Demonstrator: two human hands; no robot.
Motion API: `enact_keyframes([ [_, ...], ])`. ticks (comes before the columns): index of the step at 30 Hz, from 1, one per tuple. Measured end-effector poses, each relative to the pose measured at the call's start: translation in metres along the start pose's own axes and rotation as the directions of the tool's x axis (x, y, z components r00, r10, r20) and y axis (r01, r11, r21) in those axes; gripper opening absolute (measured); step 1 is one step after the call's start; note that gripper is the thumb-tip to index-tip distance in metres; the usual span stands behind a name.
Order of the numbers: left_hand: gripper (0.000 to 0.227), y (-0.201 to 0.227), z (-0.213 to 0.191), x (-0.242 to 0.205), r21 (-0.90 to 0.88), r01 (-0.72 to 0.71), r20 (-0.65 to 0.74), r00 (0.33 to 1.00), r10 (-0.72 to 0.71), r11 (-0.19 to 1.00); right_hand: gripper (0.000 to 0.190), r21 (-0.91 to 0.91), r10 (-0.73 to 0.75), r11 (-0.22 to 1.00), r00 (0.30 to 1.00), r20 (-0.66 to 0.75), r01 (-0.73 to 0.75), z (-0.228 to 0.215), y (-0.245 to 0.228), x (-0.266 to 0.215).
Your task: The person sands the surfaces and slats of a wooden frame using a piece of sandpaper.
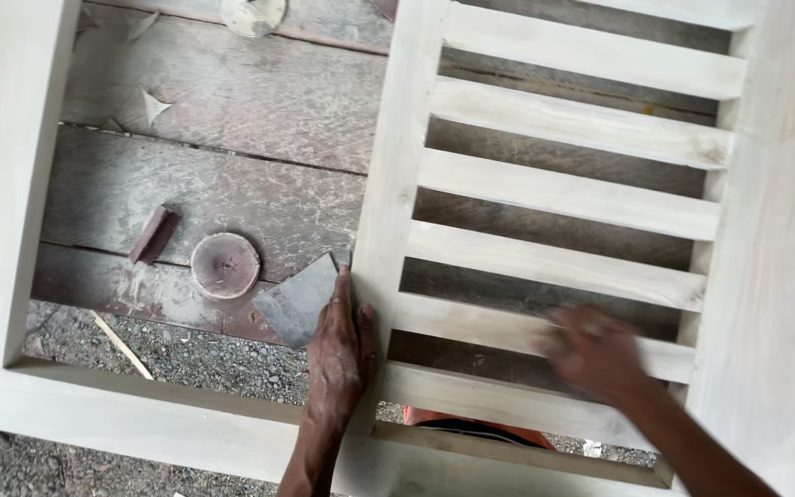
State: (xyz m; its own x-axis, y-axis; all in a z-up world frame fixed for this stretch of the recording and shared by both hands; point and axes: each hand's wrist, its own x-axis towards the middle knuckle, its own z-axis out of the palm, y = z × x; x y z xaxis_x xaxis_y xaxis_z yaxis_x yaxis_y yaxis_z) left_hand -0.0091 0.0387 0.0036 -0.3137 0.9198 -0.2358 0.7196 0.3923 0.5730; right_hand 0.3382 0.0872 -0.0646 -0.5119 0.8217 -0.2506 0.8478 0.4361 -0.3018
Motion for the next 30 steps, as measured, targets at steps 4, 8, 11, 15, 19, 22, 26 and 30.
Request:
enact_keyframes([
  [4,0.054,0.005,-0.002,0.009,0.012,-0.105,-0.070,0.992,0.106,0.994,0.046,0.198,-0.309,0.905,0.901,-0.303,0.377,0.058,-0.120,0.096],
  [8,0.052,0.005,0.004,0.000,0.063,-0.065,-0.040,0.997,0.068,0.996,0.041,0.164,-0.309,0.908,0.881,-0.358,0.386,0.061,-0.082,0.060],
  [11,0.053,0.001,0.002,-0.002,0.087,-0.072,-0.056,0.995,0.077,0.994,0.023,-0.322,-0.398,0.883,0.908,-0.133,0.341,0.009,0.016,-0.008],
  [15,0.054,-0.003,0.003,0.004,0.079,-0.040,-0.031,0.999,0.042,0.996,0.022,-0.248,-0.176,0.958,0.979,-0.101,0.147,-0.023,0.053,-0.018],
  [19,0.053,-0.001,0.004,0.005,0.047,-0.042,-0.044,0.998,0.044,0.998,0.041,0.191,0.057,0.978,0.989,0.134,-0.082,0.025,-0.068,0.049],
  [22,0.052,0.004,0.000,0.004,0.029,-0.028,-0.035,0.999,0.029,0.999,0.032,0.067,-0.217,0.968,0.941,-0.259,0.241,0.067,-0.135,0.093],
  [26,0.051,0.004,0.002,0.004,0.036,0.021,-0.024,0.999,-0.020,0.999,0.009,0.082,-0.297,0.952,0.955,0.000,0.296,0.068,-0.068,0.061],
  [30,0.050,-0.003,0.002,0.003,0.032,-0.032,-0.068,0.997,0.034,0.999,0.035,-0.115,0.205,0.972,0.979,-0.001,-0.204,0.027,0.064,-0.026],
])
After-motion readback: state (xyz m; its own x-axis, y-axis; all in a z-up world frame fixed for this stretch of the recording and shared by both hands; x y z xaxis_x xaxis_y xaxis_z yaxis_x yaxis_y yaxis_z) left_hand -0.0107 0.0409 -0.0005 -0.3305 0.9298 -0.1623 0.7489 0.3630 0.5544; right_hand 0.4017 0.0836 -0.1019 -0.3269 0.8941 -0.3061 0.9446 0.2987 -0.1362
